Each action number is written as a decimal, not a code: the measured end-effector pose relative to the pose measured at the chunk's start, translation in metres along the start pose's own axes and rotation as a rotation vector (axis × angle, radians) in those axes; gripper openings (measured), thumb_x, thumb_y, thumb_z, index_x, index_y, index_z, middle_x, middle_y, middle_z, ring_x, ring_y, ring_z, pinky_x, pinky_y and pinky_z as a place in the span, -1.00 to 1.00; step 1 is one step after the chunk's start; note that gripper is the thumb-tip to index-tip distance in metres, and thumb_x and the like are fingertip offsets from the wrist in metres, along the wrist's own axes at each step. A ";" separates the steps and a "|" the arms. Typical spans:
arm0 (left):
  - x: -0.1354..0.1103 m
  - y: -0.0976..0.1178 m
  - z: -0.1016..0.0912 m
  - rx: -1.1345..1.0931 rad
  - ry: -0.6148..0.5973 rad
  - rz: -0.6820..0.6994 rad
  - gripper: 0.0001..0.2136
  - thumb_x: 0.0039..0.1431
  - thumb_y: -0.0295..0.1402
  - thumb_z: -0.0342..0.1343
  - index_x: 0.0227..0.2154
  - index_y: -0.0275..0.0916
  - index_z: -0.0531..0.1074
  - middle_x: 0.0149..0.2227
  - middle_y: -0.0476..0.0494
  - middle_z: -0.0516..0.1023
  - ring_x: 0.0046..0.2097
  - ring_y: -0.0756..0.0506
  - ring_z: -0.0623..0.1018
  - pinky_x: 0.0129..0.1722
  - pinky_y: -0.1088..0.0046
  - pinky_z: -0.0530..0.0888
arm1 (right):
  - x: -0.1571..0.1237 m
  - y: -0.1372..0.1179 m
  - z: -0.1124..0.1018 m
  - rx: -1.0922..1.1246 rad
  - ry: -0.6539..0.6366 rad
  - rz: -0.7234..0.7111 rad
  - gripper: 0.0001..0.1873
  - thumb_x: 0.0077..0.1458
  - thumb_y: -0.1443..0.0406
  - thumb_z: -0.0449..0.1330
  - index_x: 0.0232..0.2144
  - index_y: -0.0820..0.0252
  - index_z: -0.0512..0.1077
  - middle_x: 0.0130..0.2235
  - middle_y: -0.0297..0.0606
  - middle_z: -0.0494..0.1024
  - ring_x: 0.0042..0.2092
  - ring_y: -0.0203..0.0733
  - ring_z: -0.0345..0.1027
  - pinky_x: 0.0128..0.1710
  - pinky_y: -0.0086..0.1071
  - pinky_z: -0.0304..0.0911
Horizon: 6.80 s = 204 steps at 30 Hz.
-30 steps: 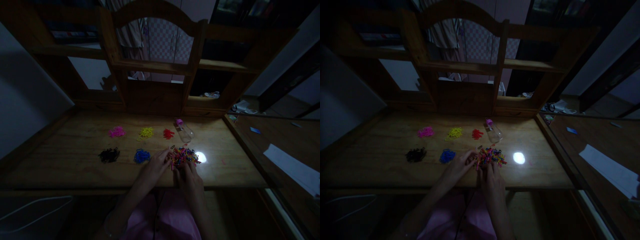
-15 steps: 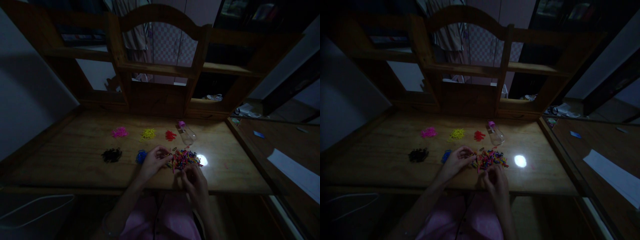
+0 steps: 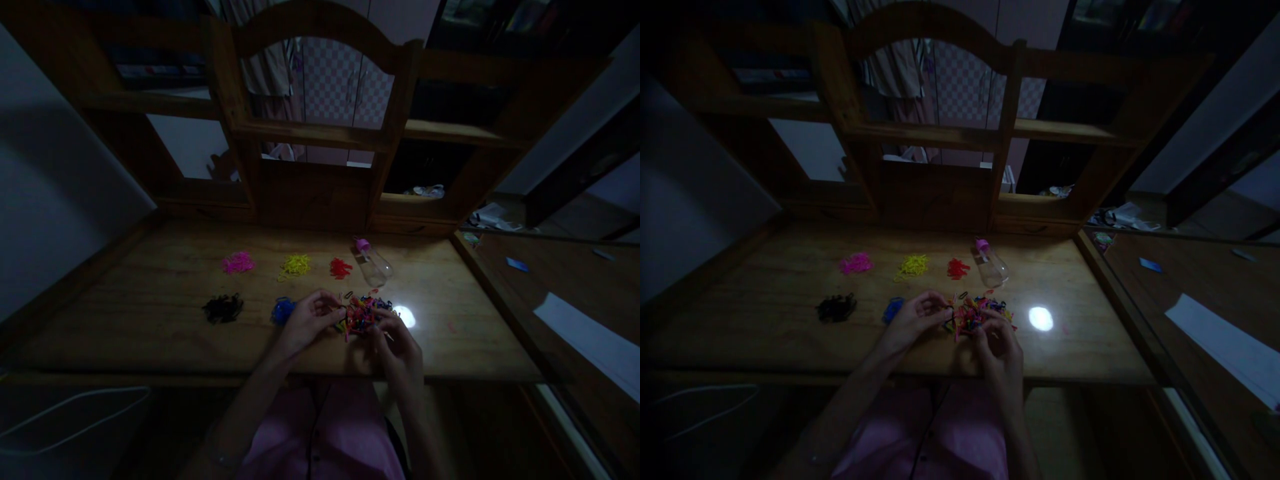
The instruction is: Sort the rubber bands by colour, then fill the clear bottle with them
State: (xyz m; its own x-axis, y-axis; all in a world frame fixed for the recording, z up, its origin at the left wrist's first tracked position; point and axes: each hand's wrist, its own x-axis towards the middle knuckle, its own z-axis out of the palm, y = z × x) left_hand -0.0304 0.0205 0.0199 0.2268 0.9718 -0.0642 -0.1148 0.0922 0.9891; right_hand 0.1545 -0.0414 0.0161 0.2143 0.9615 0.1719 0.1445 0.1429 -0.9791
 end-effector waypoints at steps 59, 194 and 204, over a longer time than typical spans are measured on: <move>-0.071 0.007 -0.202 0.504 0.692 0.014 -0.62 -0.16 -0.14 0.32 -0.29 -0.25 0.47 -0.29 -0.13 0.58 -0.23 -0.12 0.58 -0.17 0.35 0.52 | -0.002 0.005 -0.004 0.063 0.001 0.242 -0.76 0.00 0.12 0.29 -0.41 0.16 0.42 -0.20 -0.20 0.59 -0.23 -0.12 0.46 -0.22 -0.35 0.35; -0.042 -0.034 0.010 0.603 0.163 0.216 -0.80 0.24 -0.36 0.01 -0.11 -0.09 0.43 -0.08 -0.06 0.46 -0.14 -0.04 0.55 -0.11 0.43 0.52 | 0.061 0.007 -0.052 -0.660 -0.168 -0.170 -0.74 0.17 0.34 0.06 -0.14 0.10 0.49 -0.09 -0.17 0.46 -0.18 -0.17 0.40 -0.19 -0.34 0.29; -0.042 -0.029 0.012 0.628 0.180 0.260 -0.79 0.24 -0.39 -0.03 -0.14 -0.10 0.46 -0.10 -0.08 0.49 -0.14 -0.04 0.55 -0.13 0.42 0.54 | 0.060 0.001 -0.057 -0.642 -0.142 -0.059 -0.82 0.15 0.21 0.11 -0.33 0.17 0.46 -0.38 -0.28 0.52 -0.41 -0.22 0.38 -0.42 -0.40 0.23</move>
State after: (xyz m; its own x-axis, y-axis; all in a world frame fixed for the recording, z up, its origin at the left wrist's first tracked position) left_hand -0.0248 -0.0256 -0.0040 0.0976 0.9713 0.2171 0.4491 -0.2376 0.8613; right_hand 0.2226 0.0029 0.0320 0.0649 0.9843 0.1640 0.7091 0.0702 -0.7016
